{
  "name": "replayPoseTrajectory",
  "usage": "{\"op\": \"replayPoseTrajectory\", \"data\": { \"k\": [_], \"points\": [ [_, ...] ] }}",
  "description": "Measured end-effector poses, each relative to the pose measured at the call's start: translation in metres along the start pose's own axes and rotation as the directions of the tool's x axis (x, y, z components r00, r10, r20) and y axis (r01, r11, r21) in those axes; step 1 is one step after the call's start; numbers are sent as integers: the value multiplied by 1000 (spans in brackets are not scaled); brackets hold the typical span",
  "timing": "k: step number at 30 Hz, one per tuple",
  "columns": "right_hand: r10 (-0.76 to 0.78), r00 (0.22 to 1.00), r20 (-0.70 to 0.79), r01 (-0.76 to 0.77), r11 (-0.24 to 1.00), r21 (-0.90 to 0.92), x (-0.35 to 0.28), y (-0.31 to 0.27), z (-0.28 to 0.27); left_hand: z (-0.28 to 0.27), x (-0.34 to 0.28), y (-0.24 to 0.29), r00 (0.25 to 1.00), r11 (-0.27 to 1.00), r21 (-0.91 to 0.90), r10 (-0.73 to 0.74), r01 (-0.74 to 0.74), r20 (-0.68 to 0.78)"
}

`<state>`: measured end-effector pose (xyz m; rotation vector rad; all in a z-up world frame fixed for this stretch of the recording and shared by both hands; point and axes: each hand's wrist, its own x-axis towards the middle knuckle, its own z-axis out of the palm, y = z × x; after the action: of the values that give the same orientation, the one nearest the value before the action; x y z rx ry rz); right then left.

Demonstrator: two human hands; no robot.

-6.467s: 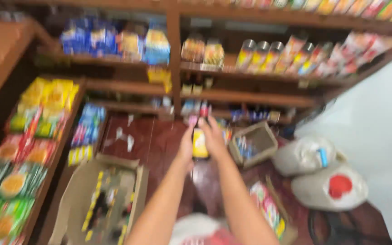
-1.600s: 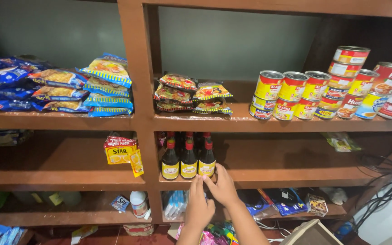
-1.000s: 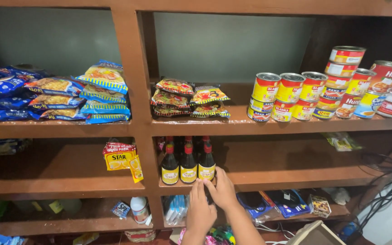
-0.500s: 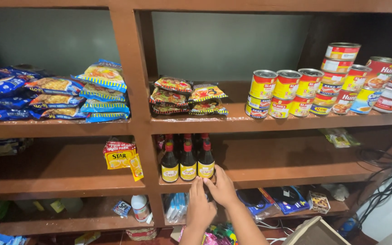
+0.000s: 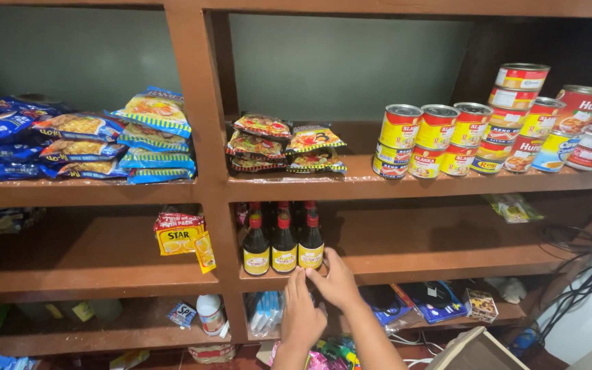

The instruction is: Transferring condiment bottles from a box on the floor to the store shelves.

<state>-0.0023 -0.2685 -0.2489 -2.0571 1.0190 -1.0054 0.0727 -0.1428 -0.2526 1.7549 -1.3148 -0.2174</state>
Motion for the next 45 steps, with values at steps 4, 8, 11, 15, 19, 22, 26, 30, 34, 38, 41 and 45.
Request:
{"op": "replayPoseTrajectory", "data": {
  "k": [4, 8, 11, 15, 19, 22, 26, 30, 34, 38, 41, 45],
  "points": [
    [166, 979, 118, -204, 791, 577, 56, 62, 21, 0, -3, 1, 999, 1000, 3, 23, -23, -23],
    [106, 994, 4, -52, 451, 891, 115, 81, 36, -3, 5, -4, 1000, 1000, -11, 21, -21, -3],
    [146, 989, 2, -65, 429, 901, 113, 63, 38, 4, 4, -12, 1000, 999, -34, 0, 0, -5],
    [240, 924, 298, -354, 242, 903, 103, 34, 36, 7, 13, -16, 998, 998, -35, 44, -45, -36],
    [157, 922, 354, -386, 294, 875, 117, 36, 40, 7, 9, -11, 997, 998, -10, 63, -63, -42],
    [227, 906, 356, -410, 270, 871, 102, 32, 40, 4, 3, -9, 999, 1000, -9, 29, -30, -26],
    [173, 926, 337, -374, 291, 880, 100, 37, 34, -4, 2, 1, 999, 999, -20, 41, -42, -14],
    [272, 960, -66, -77, 483, 872, 84, 40, 31, -7, -2, 0, 999, 1000, -6, 30, -29, 12],
    [171, 983, -71, -41, 577, 816, 44, 46, 32, -1, 4, -7, 999, 999, -11, 49, -50, -19],
    [132, 987, -94, -13, 644, 765, 6, 31, 28, 8, -4, -18, 993, 988, -115, 94, -102, -73],
    [128, 990, -66, -32, 641, 767, -18, 5, 25, 12, -10, -28, 985, 935, -325, 98, -140, -140],
    [91, 989, -118, 39, 601, 798, -58, 3, 43, 24, -30, -48, 969, 706, -698, -237, 124, -67]
  ]
}}
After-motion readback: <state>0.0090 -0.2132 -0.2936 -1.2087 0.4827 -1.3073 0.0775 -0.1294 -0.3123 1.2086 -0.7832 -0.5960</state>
